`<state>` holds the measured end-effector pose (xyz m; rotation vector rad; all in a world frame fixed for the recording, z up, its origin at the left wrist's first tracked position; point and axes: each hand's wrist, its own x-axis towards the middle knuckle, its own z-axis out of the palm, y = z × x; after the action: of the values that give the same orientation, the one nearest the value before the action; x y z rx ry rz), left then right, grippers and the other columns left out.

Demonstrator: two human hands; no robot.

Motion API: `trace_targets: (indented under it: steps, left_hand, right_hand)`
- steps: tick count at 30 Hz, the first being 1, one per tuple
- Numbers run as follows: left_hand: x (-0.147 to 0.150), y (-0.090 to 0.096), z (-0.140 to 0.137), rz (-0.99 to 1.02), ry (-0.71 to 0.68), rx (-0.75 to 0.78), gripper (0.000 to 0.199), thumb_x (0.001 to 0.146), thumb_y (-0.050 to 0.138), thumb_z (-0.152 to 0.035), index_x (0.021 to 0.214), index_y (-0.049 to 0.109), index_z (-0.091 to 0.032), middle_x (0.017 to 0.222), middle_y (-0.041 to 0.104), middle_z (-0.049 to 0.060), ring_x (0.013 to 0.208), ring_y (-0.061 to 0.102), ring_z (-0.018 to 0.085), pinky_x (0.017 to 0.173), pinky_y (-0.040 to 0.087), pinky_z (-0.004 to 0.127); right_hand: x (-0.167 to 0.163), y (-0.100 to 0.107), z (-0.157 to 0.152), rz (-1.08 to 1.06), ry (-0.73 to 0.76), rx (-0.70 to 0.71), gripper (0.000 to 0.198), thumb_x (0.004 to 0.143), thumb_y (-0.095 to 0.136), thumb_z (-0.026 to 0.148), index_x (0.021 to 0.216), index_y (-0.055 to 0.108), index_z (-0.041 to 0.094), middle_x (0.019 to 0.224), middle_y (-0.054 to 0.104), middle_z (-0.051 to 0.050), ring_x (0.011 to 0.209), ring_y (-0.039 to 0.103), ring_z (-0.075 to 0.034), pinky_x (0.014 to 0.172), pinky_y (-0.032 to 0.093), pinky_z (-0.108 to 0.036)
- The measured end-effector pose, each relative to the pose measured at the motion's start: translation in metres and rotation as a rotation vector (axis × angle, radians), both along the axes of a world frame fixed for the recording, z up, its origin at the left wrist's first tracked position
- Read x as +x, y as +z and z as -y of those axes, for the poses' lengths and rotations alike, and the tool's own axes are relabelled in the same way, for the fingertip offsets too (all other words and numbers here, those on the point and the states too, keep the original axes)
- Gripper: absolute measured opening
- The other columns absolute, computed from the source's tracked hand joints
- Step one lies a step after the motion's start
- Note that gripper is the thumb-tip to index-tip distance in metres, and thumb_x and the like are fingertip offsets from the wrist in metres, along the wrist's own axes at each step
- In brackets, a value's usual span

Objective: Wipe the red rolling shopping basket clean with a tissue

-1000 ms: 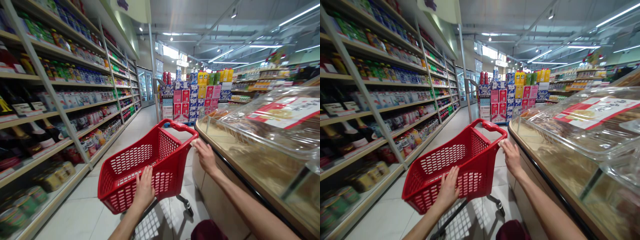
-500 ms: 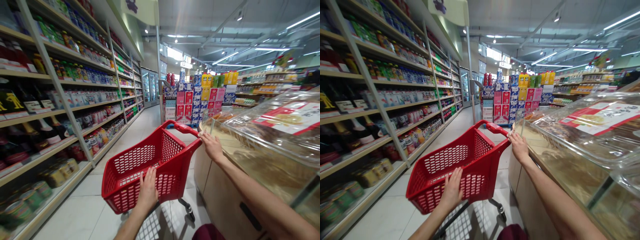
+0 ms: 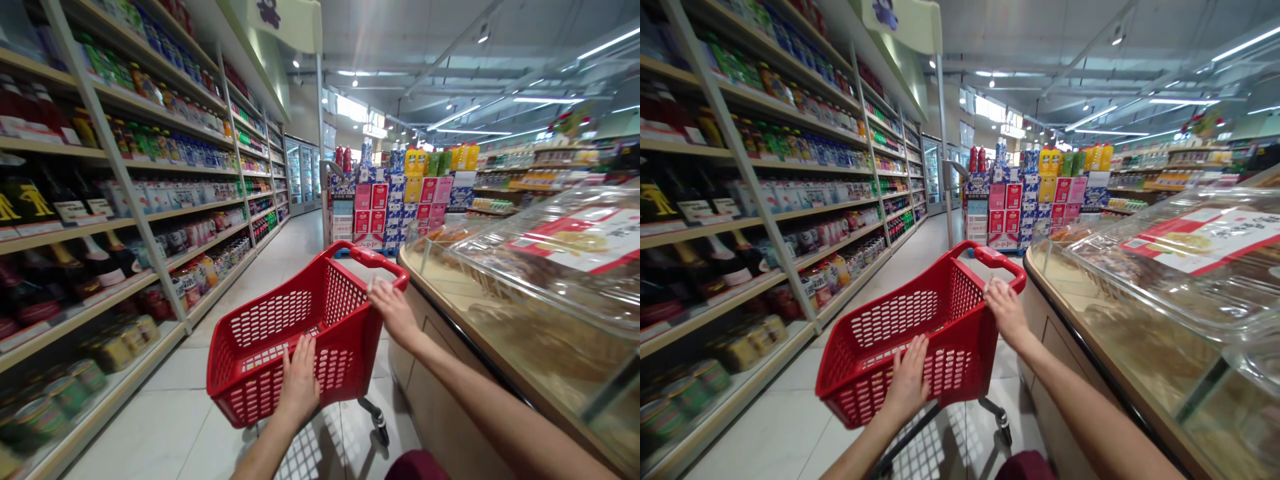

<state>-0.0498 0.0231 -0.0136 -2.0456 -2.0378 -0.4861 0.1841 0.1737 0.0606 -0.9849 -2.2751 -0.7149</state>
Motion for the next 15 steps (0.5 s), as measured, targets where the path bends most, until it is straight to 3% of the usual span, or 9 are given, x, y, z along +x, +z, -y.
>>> trace_targets:
  steps: [3, 9, 15]
  left_hand:
    - [0.001, 0.001, 0.001, -0.002, -0.002, -0.005, 0.073, 0.060, 0.037, -0.008, 0.132, 0.020, -0.009, 0.141, 0.021, 0.008, 0.130, 0.013, 0.020, 0.105, 0.010, 0.047]
    - [0.005, 0.009, 0.003, 0.002, 0.019, -0.066, 0.076, 0.057, 0.037, -0.008, 0.132, 0.021, -0.008, 0.141, 0.019, 0.008, 0.130, 0.011, 0.021, 0.105, 0.011, 0.047]
    - [0.006, 0.012, 0.006, 0.016, 0.014, -0.079, 0.076, 0.058, 0.037, -0.008, 0.132, 0.019, -0.009, 0.141, 0.018, 0.008, 0.130, 0.010, 0.020, 0.105, 0.012, 0.046]
  right_hand:
    - [-0.012, -0.011, 0.011, 0.132, 0.222, 0.003, 0.035, 0.084, 0.037, 0.014, 0.112, 0.053, 0.026, 0.123, 0.050, -0.001, 0.119, 0.037, -0.018, 0.099, 0.021, -0.037]
    - [-0.001, 0.003, 0.001, -0.081, -0.133, -0.015, 0.038, 0.082, 0.033, 0.008, 0.111, 0.055, 0.019, 0.122, 0.050, -0.009, 0.117, 0.040, -0.024, 0.094, 0.024, -0.045]
    - [-0.025, -0.021, 0.022, 0.135, 0.245, 0.012, 0.035, 0.084, 0.037, 0.015, 0.112, 0.053, 0.025, 0.124, 0.049, 0.000, 0.119, 0.037, -0.018, 0.100, 0.019, -0.037]
